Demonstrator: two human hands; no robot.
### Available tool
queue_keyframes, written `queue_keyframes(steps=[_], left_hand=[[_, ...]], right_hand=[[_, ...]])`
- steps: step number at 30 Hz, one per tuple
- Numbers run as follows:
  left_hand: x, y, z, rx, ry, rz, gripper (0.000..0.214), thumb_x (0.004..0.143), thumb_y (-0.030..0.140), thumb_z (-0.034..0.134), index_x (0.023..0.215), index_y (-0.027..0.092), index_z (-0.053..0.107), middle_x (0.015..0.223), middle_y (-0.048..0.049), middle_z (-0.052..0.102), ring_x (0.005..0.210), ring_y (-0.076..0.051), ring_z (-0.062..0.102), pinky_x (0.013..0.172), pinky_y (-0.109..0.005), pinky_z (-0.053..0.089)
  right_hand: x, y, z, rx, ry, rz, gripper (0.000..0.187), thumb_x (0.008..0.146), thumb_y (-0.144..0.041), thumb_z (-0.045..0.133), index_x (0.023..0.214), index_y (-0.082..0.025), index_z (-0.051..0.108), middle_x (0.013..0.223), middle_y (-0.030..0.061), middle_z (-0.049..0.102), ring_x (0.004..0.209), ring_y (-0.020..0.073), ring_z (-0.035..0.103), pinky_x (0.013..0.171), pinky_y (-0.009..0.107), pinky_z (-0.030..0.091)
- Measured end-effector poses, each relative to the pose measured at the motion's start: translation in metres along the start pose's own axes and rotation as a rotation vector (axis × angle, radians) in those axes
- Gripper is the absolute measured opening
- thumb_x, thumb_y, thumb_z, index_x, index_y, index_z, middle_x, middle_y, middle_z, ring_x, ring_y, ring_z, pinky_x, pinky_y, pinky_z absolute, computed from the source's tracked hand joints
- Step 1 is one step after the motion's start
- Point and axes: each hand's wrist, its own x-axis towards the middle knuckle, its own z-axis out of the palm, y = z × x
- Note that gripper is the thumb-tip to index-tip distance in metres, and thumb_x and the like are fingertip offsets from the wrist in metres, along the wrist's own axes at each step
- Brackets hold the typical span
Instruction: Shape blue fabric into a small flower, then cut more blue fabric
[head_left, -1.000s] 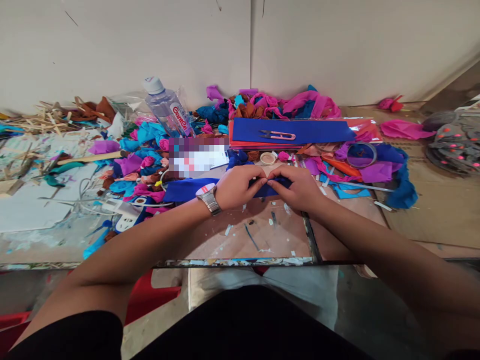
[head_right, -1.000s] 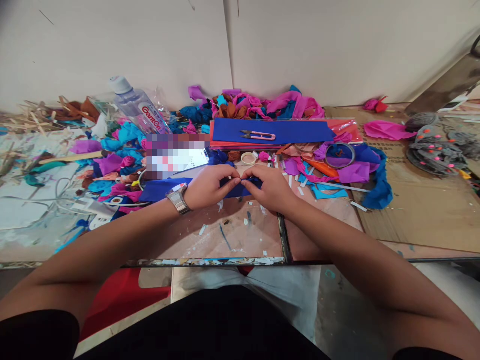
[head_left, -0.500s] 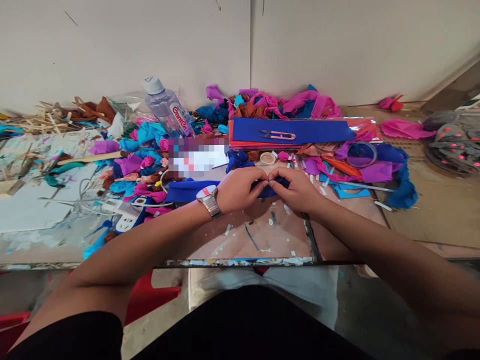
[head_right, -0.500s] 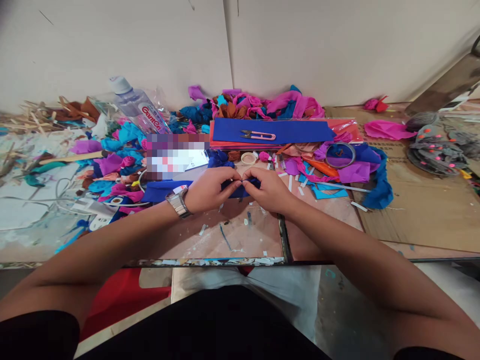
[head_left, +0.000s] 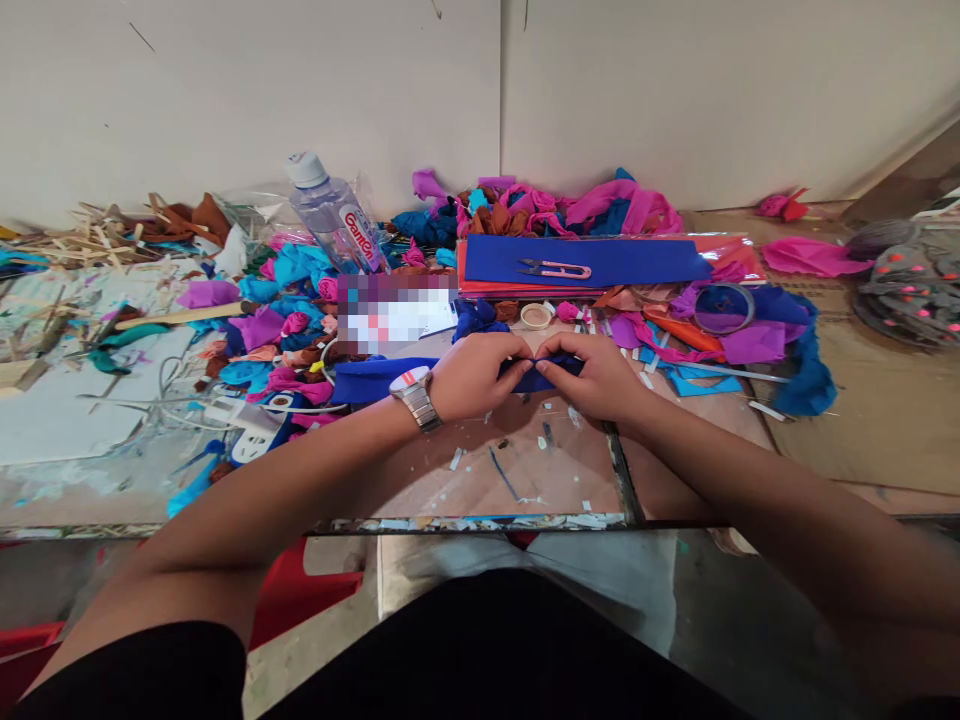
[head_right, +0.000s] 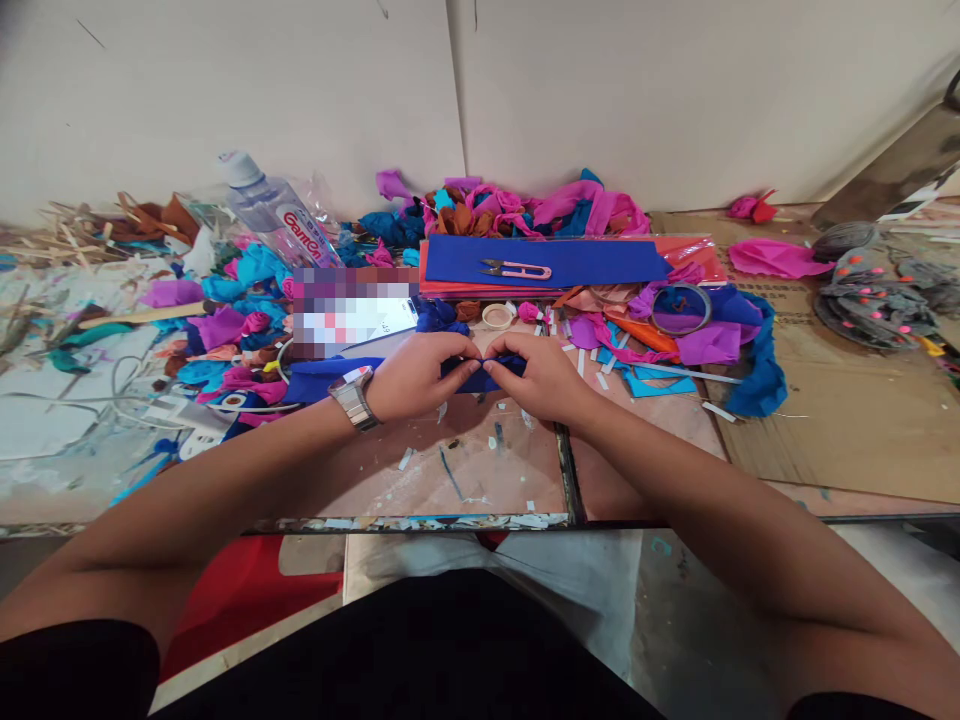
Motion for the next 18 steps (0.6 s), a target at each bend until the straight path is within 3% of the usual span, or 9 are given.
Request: queue_keyframes(steps=[6,14,18], left_hand=[[0.0014,0.0005,-0.0069,-0.059,-0.012,-0.026,0.025,0.101,0.032,0.055,0.095,0.018,0.075,0.086,-0.0027,0.076,0.075,-0.016,0.063,0.071,-0.03,0.043],[0.0017,0.002,-0.0099,-0.155,-0.056,-0.08,0.027,0.1,0.034,0.055,0.098,0.018,0.076,0.085,-0.001,0.076,0.073,-0.015,0.062,0.071,-0.029,0.044],[0.0024,0.0003,-0.0092,-0.17,-0.064,-0.11,0.029,0.1,0.036,0.053,0.095,0.018,0.075,0.081,-0.0002,0.072,0.07,-0.014,0.058,0.068,-0.029,0.042]], right_hand=[[-0.0017,0.001,-0.0019,0.004,0.041,-0.031,0.013,0.091,-0.029,0.07,0.099,-0.022,0.076,0.097,0.0046,0.08,0.086,0.022,0.072,0.082,0.035,0.053],[-0.0012,0.0008,0.0003,-0.008,0.058,-0.01,0.011,0.092,-0.029,0.07,0.096,-0.021,0.076,0.093,0.0045,0.08,0.083,0.0216,0.072,0.078,0.034,0.052],[-0.0019,0.0001,-0.0018,-0.031,0.061,-0.092,0.011,0.092,-0.031,0.071,0.098,-0.022,0.075,0.096,0.0051,0.08,0.085,0.0218,0.072,0.08,0.034,0.053]])
